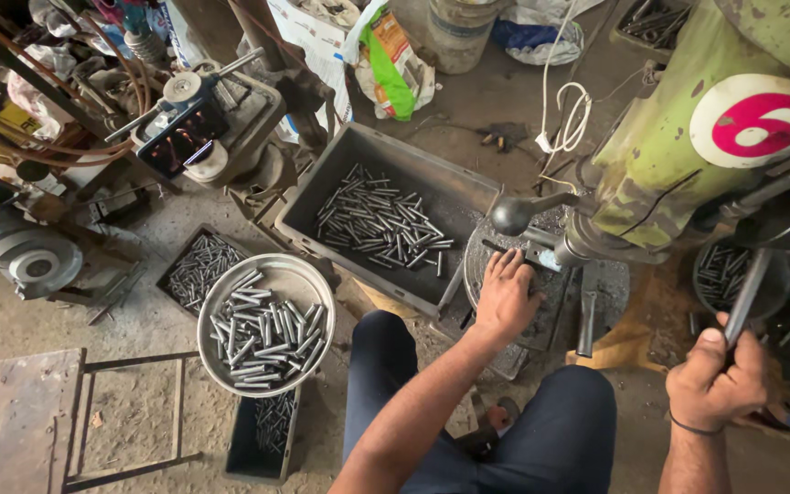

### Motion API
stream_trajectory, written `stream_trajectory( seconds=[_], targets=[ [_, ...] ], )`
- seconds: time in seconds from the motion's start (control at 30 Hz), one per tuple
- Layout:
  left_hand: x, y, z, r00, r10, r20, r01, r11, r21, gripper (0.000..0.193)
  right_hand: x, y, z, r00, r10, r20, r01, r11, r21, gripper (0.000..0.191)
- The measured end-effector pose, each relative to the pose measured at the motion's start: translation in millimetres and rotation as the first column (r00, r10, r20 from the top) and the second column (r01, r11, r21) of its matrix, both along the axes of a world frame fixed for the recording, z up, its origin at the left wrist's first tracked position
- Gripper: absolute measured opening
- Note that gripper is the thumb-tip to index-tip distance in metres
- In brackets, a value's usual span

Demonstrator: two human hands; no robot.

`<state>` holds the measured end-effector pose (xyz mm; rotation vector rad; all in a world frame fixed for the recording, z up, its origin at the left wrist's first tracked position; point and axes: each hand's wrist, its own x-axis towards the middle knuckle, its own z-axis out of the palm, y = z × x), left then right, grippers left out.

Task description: The person operates a manual punching machine to process metal rods. They place rods into the machine's die, pull the lever to activate the punch, and then remove the processed rods, placing them into a nearby container. The person repeats this cycle continuously.

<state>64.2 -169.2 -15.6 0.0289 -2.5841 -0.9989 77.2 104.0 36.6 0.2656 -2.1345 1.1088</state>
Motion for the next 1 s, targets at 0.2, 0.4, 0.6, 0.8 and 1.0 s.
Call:
stream_trajectory(
  seconds=[0.2, 0.4, 0.6, 0.8, 1.0],
  targets=[
    [0, 0, -4, 1.000, -0.008, -0.001, 0.008, 1.000, -0.001, 0.034, -5, -2, 1, 0.998, 0.017, -0.066, -0.012, 0.997, 0.070, 0.022],
    [-4, 0, -12, 0.998, -0.004, -0.058, 0.003, 1.000, -0.011, 0.041, -4, 0, -8, 0.998, -0.039, 0.039, 0.040, 0.999, -0.020, 0.027],
    [-5, 0, -14, 0.998, -0.030, -0.061, 0.030, 1.000, -0.007, 0.038, -27, -6, -10, 1.000, 0.013, 0.020, -0.011, 0.997, -0.078, 0.020],
    [-7, 1, -8, 0.999, -0.033, -0.034, 0.033, 0.999, -0.014, 0.036, 8, -24, 47, 0.989, 0.030, 0.143, -0.019, 0.997, -0.071, 0.021],
    [8, 3, 15, 0.997, -0.042, -0.059, 0.037, 0.996, -0.084, 0.048, 73, -4, 57, 0.856, 0.378, -0.354, -0.514, 0.545, -0.662, 0.049]
  ],
)
